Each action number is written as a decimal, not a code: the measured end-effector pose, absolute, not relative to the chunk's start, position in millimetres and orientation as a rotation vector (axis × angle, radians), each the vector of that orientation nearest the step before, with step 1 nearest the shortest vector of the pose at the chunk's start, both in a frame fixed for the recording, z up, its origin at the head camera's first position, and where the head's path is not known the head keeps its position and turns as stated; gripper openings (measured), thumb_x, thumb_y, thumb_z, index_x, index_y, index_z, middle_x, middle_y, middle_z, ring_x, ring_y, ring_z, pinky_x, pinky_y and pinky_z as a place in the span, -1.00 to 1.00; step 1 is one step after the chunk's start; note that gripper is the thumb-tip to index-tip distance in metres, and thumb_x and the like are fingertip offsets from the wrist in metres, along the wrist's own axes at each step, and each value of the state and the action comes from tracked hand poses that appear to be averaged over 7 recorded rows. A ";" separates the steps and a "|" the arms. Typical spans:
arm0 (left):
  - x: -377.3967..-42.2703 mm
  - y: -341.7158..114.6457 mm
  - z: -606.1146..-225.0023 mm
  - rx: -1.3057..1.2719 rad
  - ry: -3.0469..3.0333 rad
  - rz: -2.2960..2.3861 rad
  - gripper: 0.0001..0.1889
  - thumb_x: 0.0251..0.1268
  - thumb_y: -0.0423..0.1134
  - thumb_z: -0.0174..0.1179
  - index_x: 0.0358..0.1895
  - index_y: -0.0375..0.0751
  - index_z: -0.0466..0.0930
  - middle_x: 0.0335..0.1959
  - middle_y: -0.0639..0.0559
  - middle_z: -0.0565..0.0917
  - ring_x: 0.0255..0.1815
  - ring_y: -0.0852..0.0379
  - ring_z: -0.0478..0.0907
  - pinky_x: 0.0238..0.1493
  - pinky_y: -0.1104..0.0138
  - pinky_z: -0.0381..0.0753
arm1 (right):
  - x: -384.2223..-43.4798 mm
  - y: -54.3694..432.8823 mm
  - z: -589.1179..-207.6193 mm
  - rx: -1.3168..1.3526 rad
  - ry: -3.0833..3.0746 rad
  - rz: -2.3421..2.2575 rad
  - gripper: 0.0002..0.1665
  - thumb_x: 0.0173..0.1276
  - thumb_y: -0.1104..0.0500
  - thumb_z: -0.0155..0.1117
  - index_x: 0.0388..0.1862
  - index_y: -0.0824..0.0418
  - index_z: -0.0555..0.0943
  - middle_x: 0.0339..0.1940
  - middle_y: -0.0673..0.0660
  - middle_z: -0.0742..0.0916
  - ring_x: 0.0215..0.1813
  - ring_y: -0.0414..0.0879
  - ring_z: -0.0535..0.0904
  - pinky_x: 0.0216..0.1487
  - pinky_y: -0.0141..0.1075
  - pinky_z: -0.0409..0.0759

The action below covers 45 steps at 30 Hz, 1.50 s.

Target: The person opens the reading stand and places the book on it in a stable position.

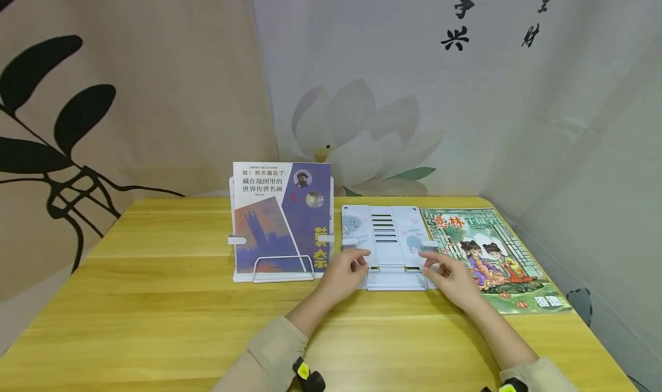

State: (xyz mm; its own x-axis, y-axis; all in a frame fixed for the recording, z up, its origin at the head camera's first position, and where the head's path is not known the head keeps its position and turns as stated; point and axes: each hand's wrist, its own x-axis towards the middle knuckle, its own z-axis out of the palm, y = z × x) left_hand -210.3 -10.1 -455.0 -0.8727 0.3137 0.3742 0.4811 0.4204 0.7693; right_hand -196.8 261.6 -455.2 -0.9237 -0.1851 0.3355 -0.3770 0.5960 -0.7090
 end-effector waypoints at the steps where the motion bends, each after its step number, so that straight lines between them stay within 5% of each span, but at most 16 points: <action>1: -211.0 -9.5 -454.7 -0.676 -2.469 -1.414 -0.68 0.12 -0.47 0.21 0.00 -0.38 0.63 -0.32 -0.05 0.62 -0.40 0.15 0.47 -0.34 0.37 0.50 | -199.1 262.2 -453.6 0.451 -2.562 1.221 -0.64 0.26 0.29 0.35 0.06 0.25 0.64 -0.34 0.04 0.68 -0.60 -0.23 0.35 -0.69 -0.38 0.29; 8: -217.4 0.2 -453.9 -0.514 -2.429 -1.284 -0.53 0.19 -0.34 0.23 0.20 -0.34 0.49 0.11 -0.19 0.51 0.16 -0.13 0.38 0.18 0.02 0.34 | -222.4 266.2 -448.0 0.336 -2.483 1.055 -0.55 0.25 0.20 0.38 0.13 0.26 0.60 -0.15 0.18 0.68 -0.33 -0.07 0.42 -0.46 -0.31 0.35; 15: -224.5 11.9 -454.9 -0.373 -2.527 -1.227 -0.40 0.21 -0.25 0.20 0.33 -0.36 0.32 0.33 -0.40 0.26 0.39 -0.32 0.10 0.32 -0.16 0.07 | -243.3 263.5 -450.4 0.257 -2.641 1.047 -0.37 0.31 0.02 0.32 0.31 0.22 0.45 0.16 0.27 0.58 0.04 0.15 0.38 -0.07 0.05 0.39; 21: -234.1 19.4 -458.5 -0.204 -2.575 -1.358 -0.37 0.22 -0.25 0.21 0.36 -0.36 0.28 0.39 -0.47 0.10 0.40 -0.37 0.02 0.30 -0.16 0.12 | -257.3 265.3 -461.3 0.234 -2.761 0.968 -0.23 0.31 -0.05 0.30 0.39 0.25 0.34 0.23 0.38 0.50 0.23 0.31 0.23 0.20 0.23 0.13; 27: -243.1 25.6 -462.8 -0.066 -2.548 -1.386 -0.35 0.14 -0.27 0.28 0.32 -0.38 0.33 0.37 -0.53 0.08 0.33 -0.45 0.12 0.24 -0.16 0.24 | -261.4 266.0 -465.2 0.216 -2.818 0.863 -0.21 0.31 -0.12 0.28 0.38 0.26 0.36 0.27 0.40 0.47 0.28 0.38 0.18 0.23 0.29 -0.01; 45: -248.9 31.5 -463.6 0.070 -2.605 -1.301 -0.32 0.02 -0.20 0.44 0.25 -0.34 0.46 0.34 -0.47 0.17 0.27 -0.37 0.27 0.22 -0.04 0.33 | -262.3 260.1 -465.5 0.164 -2.831 0.867 -0.23 0.29 -0.07 0.32 0.36 0.30 0.38 0.20 0.43 0.45 0.21 0.34 0.21 0.16 0.21 0.15</action>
